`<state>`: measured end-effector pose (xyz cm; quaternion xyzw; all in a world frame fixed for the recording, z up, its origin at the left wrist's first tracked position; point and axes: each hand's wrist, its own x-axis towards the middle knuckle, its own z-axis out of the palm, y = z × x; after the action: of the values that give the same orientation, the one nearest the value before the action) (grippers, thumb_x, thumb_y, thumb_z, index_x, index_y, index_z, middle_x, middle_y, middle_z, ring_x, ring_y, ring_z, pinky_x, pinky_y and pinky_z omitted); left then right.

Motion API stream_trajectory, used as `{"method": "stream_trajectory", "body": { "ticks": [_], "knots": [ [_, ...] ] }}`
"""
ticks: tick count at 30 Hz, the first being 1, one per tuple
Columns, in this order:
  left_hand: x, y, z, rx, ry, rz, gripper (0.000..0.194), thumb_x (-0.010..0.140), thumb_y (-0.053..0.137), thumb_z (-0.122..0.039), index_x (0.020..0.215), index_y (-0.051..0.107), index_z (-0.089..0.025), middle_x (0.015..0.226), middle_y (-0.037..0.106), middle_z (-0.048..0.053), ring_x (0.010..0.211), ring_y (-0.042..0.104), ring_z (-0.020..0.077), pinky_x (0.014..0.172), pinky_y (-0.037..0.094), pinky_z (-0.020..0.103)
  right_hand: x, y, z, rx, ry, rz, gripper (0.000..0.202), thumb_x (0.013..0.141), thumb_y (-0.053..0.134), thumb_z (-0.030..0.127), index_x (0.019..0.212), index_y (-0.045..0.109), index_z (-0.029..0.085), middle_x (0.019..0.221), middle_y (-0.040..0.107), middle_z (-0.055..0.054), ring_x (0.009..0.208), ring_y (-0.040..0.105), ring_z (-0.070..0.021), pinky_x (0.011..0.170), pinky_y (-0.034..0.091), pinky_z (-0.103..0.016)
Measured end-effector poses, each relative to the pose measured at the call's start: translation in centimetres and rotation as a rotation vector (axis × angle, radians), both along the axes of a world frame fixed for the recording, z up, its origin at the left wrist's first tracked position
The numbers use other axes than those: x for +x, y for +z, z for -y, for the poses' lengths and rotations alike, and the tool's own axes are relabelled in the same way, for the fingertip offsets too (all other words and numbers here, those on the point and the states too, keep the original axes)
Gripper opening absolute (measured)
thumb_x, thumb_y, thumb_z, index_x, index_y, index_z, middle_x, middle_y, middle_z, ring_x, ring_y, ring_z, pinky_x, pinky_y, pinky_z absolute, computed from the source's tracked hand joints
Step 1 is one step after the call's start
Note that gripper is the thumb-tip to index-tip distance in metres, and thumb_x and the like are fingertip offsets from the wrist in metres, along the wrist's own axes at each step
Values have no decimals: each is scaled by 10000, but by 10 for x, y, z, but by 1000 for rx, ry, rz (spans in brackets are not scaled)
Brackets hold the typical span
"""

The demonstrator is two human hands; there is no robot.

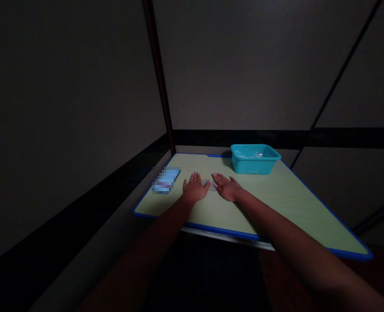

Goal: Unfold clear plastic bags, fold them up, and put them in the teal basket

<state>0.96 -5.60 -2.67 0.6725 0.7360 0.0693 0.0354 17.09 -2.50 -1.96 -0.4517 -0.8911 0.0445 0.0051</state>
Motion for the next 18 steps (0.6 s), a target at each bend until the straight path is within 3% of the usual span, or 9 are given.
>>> {"method": "stream_trajectory", "body": {
  "ticks": [3, 5, 7, 10, 14, 18],
  "knots": [
    [1, 6, 5, 96, 8, -38, 776, 868, 106, -599, 1431, 192, -72, 1507, 130, 151, 1393, 89, 247, 1095, 121, 498, 0, 1, 1, -2, 6, -5, 579, 927, 157, 377, 1460, 90, 160, 1516, 84, -36, 1389, 60, -176, 1075, 150, -526],
    [6, 13, 11, 206, -158, -70, 712, 891, 149, -554, 1440, 169, -100, 1517, 108, 118, 1398, 55, 215, 1107, 106, 456, 0, 2, 1, -5, 6, -19, 577, 927, 152, 374, 1459, 101, 156, 1514, 98, -46, 1389, 68, -179, 1075, 148, -527],
    [12, 19, 16, 280, -409, -73, 659, 910, 177, -506, 1450, 124, -133, 1525, 91, 72, 1398, 31, 155, 1119, 102, 380, 1, 2, 2, -9, 18, -22, 580, 919, 190, 360, 1459, 114, 162, 1514, 100, -57, 1388, 76, -192, 1073, 146, -536],
    [22, 19, 18, 220, -592, -23, 635, 924, 153, -477, 1456, 62, -143, 1525, 96, 57, 1394, 51, 124, 1116, 121, 336, 2, 2, 1, -14, 53, -1, 601, 893, 281, 364, 1456, 144, 204, 1515, 82, -56, 1388, 77, -220, 1064, 143, -558],
    [30, 8, 11, 46, -496, 53, 685, 903, 67, -548, 1456, 60, -144, 1524, 68, 56, 1395, 67, 160, 1103, 168, 387, 3, 5, 3, -24, 48, 38, 604, 898, 274, 382, 1459, 123, 215, 1517, 64, -43, 1389, 62, -215, 1067, 152, -550],
    [23, 3, 8, 31, -405, 69, 713, 878, -19, -580, 1455, 91, -177, 1523, 78, 29, 1395, 86, 172, 1101, 152, 455, 2, 5, 3, -20, 43, 47, 585, 912, 224, 365, 1459, 120, 183, 1517, 79, -43, 1389, 63, -196, 1074, 149, -539]
  ]
}}
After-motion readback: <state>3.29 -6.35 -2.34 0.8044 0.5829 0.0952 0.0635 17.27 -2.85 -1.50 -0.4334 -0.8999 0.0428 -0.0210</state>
